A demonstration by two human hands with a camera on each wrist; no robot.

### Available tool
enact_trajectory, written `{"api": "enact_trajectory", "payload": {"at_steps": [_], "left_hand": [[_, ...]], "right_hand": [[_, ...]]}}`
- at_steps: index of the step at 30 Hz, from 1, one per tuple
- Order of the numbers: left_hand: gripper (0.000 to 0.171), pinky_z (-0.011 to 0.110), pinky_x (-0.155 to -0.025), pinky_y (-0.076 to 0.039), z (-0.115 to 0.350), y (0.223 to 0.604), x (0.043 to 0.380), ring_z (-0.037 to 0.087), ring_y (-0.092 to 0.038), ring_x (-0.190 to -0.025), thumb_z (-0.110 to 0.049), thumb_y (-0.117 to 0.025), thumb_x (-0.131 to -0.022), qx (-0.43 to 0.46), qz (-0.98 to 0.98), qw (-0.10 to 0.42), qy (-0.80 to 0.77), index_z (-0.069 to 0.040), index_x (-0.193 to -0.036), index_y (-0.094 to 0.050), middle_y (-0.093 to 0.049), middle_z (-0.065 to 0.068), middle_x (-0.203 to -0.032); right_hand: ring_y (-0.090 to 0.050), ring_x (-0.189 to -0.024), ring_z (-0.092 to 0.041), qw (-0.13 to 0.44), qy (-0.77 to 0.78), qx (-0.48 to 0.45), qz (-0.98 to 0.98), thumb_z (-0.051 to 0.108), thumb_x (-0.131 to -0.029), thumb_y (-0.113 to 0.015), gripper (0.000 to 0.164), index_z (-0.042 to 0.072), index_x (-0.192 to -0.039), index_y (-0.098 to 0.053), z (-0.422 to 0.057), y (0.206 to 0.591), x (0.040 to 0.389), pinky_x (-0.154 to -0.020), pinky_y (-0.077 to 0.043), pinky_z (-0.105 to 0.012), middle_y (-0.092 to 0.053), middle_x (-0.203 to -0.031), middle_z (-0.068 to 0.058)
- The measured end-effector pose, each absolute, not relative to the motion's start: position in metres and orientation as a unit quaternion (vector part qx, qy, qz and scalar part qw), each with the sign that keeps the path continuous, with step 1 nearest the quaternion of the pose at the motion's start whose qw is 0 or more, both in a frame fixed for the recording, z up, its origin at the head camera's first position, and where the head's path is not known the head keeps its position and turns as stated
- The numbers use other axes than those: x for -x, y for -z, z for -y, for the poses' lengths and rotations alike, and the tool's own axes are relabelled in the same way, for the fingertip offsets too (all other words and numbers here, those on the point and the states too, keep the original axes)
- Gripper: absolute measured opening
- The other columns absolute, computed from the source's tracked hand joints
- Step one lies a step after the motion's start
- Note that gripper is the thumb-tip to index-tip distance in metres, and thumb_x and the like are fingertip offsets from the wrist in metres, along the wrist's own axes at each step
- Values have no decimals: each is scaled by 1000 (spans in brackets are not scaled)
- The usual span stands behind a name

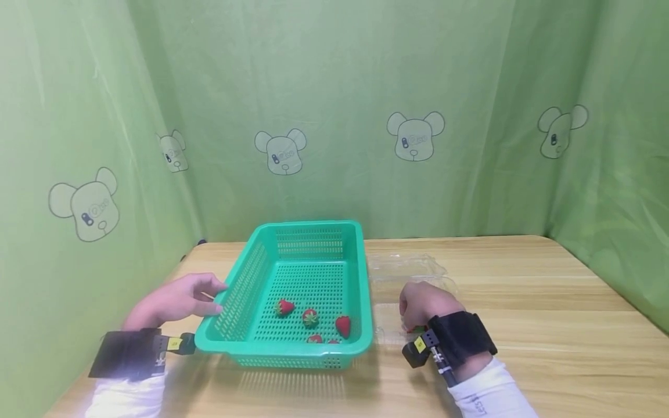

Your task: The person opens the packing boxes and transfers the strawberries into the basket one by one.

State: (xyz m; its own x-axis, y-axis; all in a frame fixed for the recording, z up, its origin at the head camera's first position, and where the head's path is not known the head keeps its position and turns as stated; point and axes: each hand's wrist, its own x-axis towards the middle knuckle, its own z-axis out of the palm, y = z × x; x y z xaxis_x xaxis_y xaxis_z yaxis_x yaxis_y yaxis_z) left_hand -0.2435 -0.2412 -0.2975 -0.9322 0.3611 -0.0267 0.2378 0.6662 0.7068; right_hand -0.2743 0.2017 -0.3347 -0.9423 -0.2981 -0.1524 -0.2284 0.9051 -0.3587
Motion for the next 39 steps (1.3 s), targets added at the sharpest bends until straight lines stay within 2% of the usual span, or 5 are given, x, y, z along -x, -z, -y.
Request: {"api": "enact_trajectory", "payload": {"at_steps": [13,24,33,39], "left_hand": [[28,52,-89,-53,241,298,243,41,-55,-110,-17,-72,-82,-164,-911,80,-371,-3,-101,-57,-57,24,-126],[31,52,-88,-53,242,299,244,40,-56,-110,-18,-73,-81,-166,-913,79,-364,-3,-104,-58,-58,24,-125],[30,51,-88,-53,242,300,244,40,-56,-110,-17,-73,-82,-163,-912,81,-368,-3,-103,-58,-58,24,-125],[30,51,-88,-53,242,300,244,40,-56,-110,-16,-73,-82,-161,-910,80,-373,-3,-104,-58,-58,24,-125]], "right_hand": [[-53,-65,-22,121,164,139,-969,-1,-65,-72,20,11,-78,-63,-199,336,275,-55,-46,-30,-59,-78,-7],[-55,-61,-19,114,180,154,-965,-2,-77,-63,12,10,-78,-64,-198,337,273,-52,-48,-29,-61,-72,-5],[-53,-69,-19,85,168,178,-966,-2,-81,-58,14,6,-89,-65,-198,334,278,-57,-46,-31,-63,-84,-7],[-52,-69,-21,69,177,175,-966,-7,-82,-54,20,4,-93,-65,-197,332,280,-57,-45,-32,-62,-83,-8]]}}
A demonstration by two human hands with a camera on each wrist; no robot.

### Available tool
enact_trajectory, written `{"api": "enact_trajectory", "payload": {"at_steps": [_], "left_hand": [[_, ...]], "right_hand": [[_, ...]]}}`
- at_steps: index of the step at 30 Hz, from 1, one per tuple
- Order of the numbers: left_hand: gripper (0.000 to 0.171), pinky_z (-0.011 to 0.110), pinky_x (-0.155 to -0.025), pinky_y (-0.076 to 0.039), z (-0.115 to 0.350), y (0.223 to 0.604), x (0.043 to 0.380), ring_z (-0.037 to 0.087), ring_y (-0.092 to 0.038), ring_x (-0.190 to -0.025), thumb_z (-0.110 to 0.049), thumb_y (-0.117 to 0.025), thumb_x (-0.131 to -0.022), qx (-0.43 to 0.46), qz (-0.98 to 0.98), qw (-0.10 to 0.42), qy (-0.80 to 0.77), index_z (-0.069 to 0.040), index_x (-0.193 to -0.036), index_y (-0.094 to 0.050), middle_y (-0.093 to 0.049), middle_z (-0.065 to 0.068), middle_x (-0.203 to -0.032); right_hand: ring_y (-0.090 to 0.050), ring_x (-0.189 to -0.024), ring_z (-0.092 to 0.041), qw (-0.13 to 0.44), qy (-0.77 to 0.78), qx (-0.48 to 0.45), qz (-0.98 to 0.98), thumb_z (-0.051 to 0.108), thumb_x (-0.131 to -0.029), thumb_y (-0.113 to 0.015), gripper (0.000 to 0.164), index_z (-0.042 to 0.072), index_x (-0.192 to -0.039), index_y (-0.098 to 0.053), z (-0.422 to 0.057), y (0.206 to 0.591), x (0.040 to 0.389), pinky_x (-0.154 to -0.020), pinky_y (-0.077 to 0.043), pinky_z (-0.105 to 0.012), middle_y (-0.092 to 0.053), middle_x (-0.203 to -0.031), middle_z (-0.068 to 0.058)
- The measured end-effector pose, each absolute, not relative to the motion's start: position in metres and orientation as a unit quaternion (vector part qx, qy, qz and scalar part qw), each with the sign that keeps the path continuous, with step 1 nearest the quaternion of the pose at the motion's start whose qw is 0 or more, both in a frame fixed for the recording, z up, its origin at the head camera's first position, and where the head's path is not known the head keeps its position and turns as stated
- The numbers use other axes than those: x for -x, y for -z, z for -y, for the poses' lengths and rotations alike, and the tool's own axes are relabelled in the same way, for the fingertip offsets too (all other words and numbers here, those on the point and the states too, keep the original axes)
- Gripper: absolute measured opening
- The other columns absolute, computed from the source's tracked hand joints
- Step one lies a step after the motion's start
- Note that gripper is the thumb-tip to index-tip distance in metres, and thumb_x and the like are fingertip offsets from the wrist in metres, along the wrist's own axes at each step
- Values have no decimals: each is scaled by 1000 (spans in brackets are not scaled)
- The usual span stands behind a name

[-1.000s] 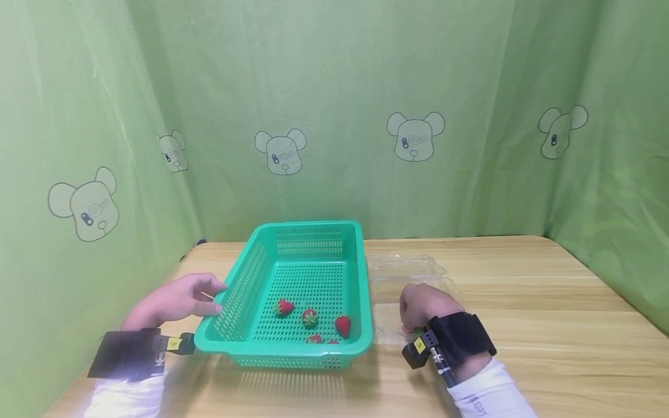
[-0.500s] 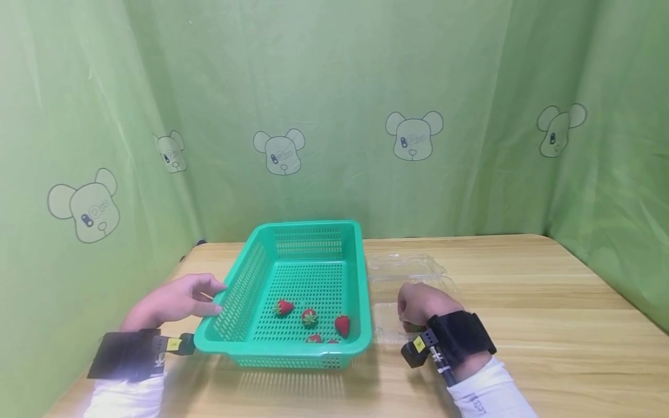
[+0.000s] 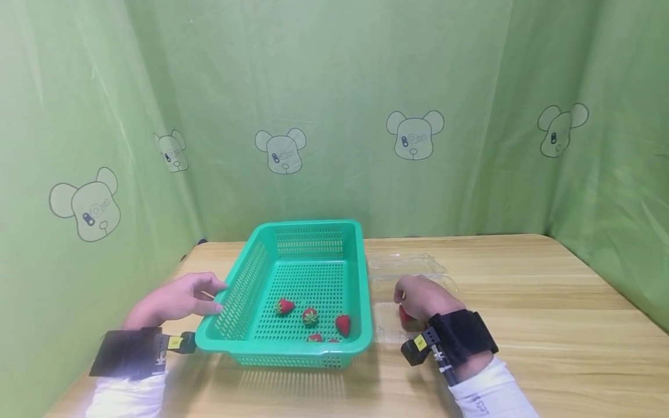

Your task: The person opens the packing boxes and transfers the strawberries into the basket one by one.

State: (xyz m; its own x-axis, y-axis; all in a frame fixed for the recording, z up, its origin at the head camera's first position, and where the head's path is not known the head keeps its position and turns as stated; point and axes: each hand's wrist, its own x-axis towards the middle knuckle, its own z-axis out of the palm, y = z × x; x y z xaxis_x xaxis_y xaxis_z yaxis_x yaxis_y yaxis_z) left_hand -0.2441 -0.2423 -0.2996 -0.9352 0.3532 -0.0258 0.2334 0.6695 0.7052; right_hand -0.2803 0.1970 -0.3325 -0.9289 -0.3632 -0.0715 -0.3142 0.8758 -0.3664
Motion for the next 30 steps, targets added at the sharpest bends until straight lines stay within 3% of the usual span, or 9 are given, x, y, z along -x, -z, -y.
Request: {"api": "enact_trajectory", "payload": {"at_steps": [5,12,16,22,30], "left_hand": [[31,51,-88,-54,243,299,245,39,-56,-109,-16,-73,-82,-160,-909,80,-377,-3,-105,-58,-58,23,-124],[31,50,-87,-54,243,300,245,40,-55,-110,-17,-73,-82,-163,-908,82,-378,-2,-105,-58,-58,23,-124],[32,50,-87,-54,243,300,244,40,-56,-110,-17,-73,-82,-162,-908,81,-376,-2,-106,-58,-58,23,-123],[32,50,-88,-54,244,300,244,40,-56,-110,-17,-72,-82,-167,-909,81,-372,-2,-106,-57,-58,23,-124],[30,51,-87,-54,244,301,244,40,-56,-110,-17,-72,-82,-170,-909,83,-371,-3,-103,-57,-57,24,-125]], "right_hand": [[-54,-72,-23,89,186,162,-965,-3,-77,-63,19,6,-94,-63,-196,332,278,-59,-49,-34,-61,-86,-11],[-56,-74,-22,124,185,162,-961,11,-67,-78,34,11,-97,-63,-192,335,273,-61,-50,-34,-62,-85,-9],[-57,-73,-23,136,198,171,-956,6,-66,-78,41,16,-104,-65,-187,337,272,-60,-51,-34,-62,-85,-8],[-57,-68,-20,143,196,191,-951,3,-65,-75,29,22,-85,-66,-181,339,270,-56,-48,-31,-62,-78,-4],[-56,-70,-19,119,202,199,-952,-3,-67,-68,25,15,-84,-63,-182,342,271,-58,-49,-33,-61,-82,-4]]}}
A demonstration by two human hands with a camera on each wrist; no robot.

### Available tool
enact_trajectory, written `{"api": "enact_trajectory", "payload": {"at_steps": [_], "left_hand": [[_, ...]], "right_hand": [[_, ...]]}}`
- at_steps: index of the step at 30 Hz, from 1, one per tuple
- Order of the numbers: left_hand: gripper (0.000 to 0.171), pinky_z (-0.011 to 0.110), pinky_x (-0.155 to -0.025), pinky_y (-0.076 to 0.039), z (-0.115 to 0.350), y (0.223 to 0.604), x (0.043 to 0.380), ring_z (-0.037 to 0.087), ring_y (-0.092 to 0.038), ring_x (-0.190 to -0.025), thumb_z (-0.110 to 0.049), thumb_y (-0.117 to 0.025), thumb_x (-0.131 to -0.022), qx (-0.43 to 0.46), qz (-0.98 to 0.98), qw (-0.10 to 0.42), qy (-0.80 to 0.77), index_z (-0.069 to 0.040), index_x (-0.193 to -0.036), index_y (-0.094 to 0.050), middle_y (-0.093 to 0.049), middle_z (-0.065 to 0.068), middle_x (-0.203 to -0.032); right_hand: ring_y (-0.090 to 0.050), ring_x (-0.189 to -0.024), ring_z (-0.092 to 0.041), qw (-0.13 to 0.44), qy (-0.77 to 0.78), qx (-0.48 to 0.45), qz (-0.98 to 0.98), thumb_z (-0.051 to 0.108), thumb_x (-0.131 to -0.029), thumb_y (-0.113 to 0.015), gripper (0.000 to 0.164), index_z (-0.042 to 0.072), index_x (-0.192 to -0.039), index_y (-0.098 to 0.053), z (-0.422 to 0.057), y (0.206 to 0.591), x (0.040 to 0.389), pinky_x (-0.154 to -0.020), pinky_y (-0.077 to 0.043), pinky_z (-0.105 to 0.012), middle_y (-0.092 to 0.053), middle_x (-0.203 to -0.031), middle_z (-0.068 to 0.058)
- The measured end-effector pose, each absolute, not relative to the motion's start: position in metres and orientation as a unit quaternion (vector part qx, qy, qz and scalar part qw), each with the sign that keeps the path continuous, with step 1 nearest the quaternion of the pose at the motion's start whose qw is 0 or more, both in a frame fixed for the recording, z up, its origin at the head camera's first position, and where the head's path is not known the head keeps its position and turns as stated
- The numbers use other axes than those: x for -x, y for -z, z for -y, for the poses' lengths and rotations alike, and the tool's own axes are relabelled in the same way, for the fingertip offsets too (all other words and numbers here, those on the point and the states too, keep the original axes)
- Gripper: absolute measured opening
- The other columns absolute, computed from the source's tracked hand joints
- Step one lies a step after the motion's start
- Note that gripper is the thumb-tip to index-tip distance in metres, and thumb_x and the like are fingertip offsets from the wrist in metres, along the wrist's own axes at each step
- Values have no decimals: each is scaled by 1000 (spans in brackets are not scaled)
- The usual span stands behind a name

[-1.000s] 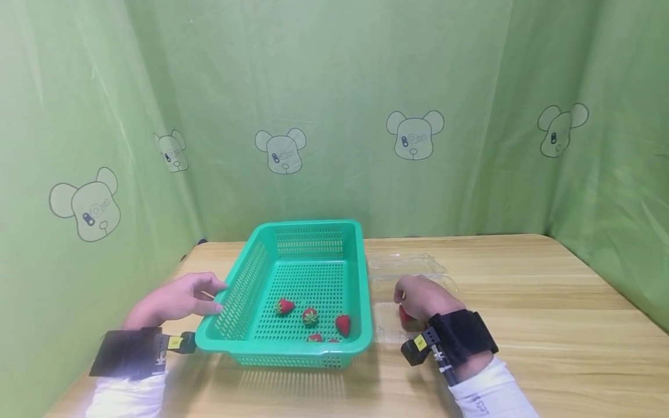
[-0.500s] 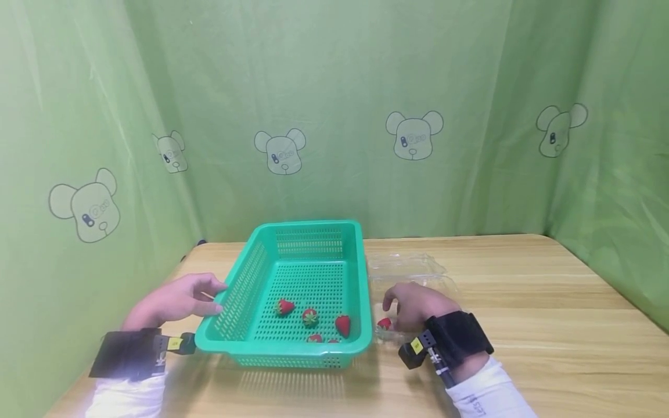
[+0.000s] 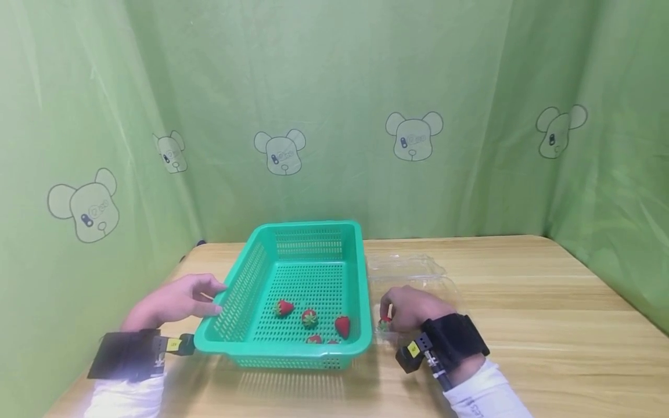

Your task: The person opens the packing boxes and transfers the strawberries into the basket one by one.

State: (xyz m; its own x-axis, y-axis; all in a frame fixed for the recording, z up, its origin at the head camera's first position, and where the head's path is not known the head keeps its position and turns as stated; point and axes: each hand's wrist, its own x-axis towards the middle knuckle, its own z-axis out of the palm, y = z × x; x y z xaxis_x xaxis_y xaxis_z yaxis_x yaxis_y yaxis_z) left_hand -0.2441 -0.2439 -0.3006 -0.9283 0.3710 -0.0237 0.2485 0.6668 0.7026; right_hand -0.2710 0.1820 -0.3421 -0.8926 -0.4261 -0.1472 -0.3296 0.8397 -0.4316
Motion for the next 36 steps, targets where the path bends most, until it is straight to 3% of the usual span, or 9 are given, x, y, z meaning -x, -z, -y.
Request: {"api": "enact_trajectory", "payload": {"at_steps": [6,15,30,36], "left_hand": [[32,51,-87,-54,244,301,244,41,-56,-109,-16,-72,-82,-168,-909,81,-372,-2,-106,-57,-58,23,-122],[28,50,-87,-54,243,301,245,41,-55,-110,-16,-72,-82,-169,-908,82,-375,-2,-101,-57,-56,25,-126],[26,50,-88,-54,243,301,246,41,-55,-111,-16,-72,-82,-168,-908,82,-376,-3,-98,-57,-55,25,-128],[26,51,-88,-53,242,301,246,41,-55,-111,-16,-72,-82,-166,-909,82,-374,-3,-98,-56,-56,24,-128]], "right_hand": [[-55,-70,-19,118,199,196,-953,0,-64,-69,27,19,-83,-62,-179,345,270,-61,-48,-34,-62,-84,-1],[-54,-72,-18,106,214,216,-947,0,-62,-71,26,14,-82,-62,-180,344,274,-65,-48,-34,-62,-84,-1],[-53,-66,-17,69,217,233,-945,3,-64,-67,23,13,-83,-60,-185,342,278,-51,-49,-32,-59,-82,-2],[-57,-74,-17,49,200,252,-946,6,-68,-70,26,8,-93,-63,-185,337,279,-60,-53,-32,-62,-86,-3]]}}
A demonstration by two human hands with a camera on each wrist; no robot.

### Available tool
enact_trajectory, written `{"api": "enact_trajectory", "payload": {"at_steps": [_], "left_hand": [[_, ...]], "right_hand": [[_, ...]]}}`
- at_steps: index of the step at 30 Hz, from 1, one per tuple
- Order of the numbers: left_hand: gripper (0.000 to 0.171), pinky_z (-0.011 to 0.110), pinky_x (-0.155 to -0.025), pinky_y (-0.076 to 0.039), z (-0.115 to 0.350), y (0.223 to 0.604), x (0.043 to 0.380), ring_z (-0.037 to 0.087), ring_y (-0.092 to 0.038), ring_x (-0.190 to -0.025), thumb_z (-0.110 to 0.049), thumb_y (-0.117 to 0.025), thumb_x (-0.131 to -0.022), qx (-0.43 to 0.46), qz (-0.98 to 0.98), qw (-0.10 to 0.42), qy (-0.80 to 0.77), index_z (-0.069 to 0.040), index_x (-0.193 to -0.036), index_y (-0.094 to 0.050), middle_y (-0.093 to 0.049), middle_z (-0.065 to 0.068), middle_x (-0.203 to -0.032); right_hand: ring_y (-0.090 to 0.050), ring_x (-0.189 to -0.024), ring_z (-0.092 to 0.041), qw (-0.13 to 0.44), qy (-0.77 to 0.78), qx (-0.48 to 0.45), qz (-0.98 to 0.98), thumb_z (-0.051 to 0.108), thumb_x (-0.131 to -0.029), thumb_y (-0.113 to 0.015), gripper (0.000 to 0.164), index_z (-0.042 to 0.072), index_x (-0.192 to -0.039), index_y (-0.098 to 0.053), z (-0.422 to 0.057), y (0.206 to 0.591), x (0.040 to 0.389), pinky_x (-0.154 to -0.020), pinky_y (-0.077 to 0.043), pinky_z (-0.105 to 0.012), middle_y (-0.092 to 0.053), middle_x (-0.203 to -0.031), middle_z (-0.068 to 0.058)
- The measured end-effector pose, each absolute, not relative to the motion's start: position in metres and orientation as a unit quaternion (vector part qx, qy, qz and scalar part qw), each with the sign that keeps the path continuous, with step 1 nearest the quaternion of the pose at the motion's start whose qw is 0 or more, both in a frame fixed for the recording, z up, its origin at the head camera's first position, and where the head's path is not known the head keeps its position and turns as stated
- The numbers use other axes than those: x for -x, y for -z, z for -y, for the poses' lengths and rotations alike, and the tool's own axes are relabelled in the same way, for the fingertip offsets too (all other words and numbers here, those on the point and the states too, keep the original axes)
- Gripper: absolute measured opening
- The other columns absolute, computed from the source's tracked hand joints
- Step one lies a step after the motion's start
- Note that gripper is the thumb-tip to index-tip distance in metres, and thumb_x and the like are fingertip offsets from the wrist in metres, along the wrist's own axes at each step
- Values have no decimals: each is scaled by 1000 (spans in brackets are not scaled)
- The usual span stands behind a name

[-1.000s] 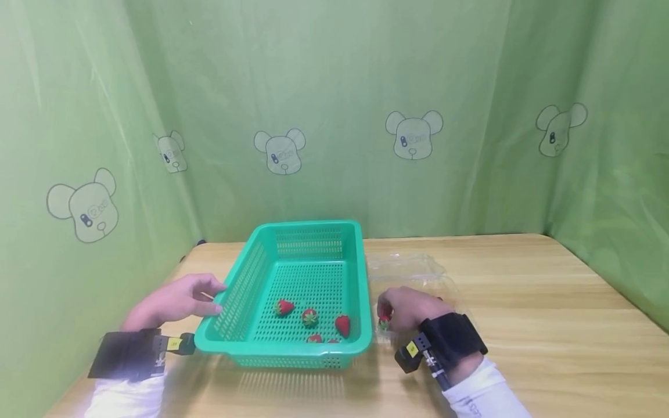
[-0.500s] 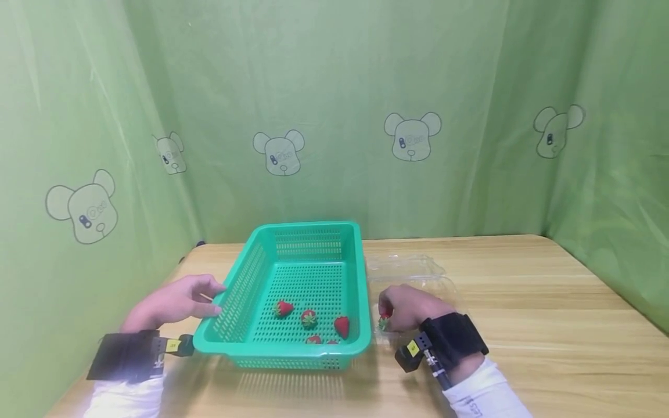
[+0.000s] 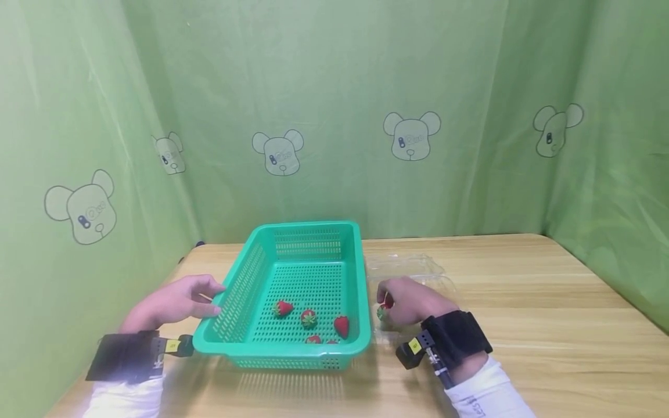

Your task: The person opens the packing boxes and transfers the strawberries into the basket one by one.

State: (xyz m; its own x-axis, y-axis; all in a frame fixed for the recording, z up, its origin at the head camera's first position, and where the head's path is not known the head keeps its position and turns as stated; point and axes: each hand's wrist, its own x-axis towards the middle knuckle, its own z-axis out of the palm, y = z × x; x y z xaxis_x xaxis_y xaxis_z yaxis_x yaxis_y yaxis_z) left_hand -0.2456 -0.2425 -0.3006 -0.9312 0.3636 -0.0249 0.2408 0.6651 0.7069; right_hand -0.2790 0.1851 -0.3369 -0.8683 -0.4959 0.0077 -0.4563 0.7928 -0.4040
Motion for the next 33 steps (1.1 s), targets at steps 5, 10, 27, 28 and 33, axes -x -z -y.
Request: {"api": "enact_trajectory", "payload": {"at_steps": [5,10,27,28,33], "left_hand": [[26,50,-88,-54,243,301,247,41,-55,-111,-16,-72,-82,-168,-909,81,-373,-3,-98,-57,-56,25,-127],[26,50,-88,-54,243,300,246,41,-55,-111,-16,-72,-82,-169,-909,82,-373,-3,-99,-57,-56,25,-127],[28,51,-87,-54,242,299,246,40,-56,-110,-16,-72,-82,-168,-909,80,-373,-3,-102,-58,-58,23,-124],[28,51,-87,-54,242,300,246,40,-56,-110,-17,-72,-82,-168,-909,80,-374,-3,-102,-58,-58,24,-124],[26,51,-88,-54,243,301,246,41,-55,-111,-16,-72,-82,-169,-907,81,-376,-3,-99,-57,-56,24,-126]], "right_hand": [[-58,-78,-16,43,199,256,-945,6,-71,-69,25,8,-95,-63,-185,333,278,-65,-53,-33,-64,-86,-3],[-59,-80,-17,36,198,259,-945,8,-75,-71,22,8,-96,-63,-185,332,278,-72,-55,-38,-65,-85,-2],[-61,-78,-18,21,212,257,-943,13,-82,-70,20,6,-98,-61,-190,321,276,-62,-54,-34,-67,-87,-6],[-61,-77,-18,19,213,257,-943,13,-82,-70,20,7,-98,-61,-190,319,275,-62,-54,-34,-67,-86,-6],[-61,-72,-15,10,215,259,-942,15,-82,-69,18,8,-96,-61,-189,313,271,-58,-53,-31,-67,-85,-5]]}}
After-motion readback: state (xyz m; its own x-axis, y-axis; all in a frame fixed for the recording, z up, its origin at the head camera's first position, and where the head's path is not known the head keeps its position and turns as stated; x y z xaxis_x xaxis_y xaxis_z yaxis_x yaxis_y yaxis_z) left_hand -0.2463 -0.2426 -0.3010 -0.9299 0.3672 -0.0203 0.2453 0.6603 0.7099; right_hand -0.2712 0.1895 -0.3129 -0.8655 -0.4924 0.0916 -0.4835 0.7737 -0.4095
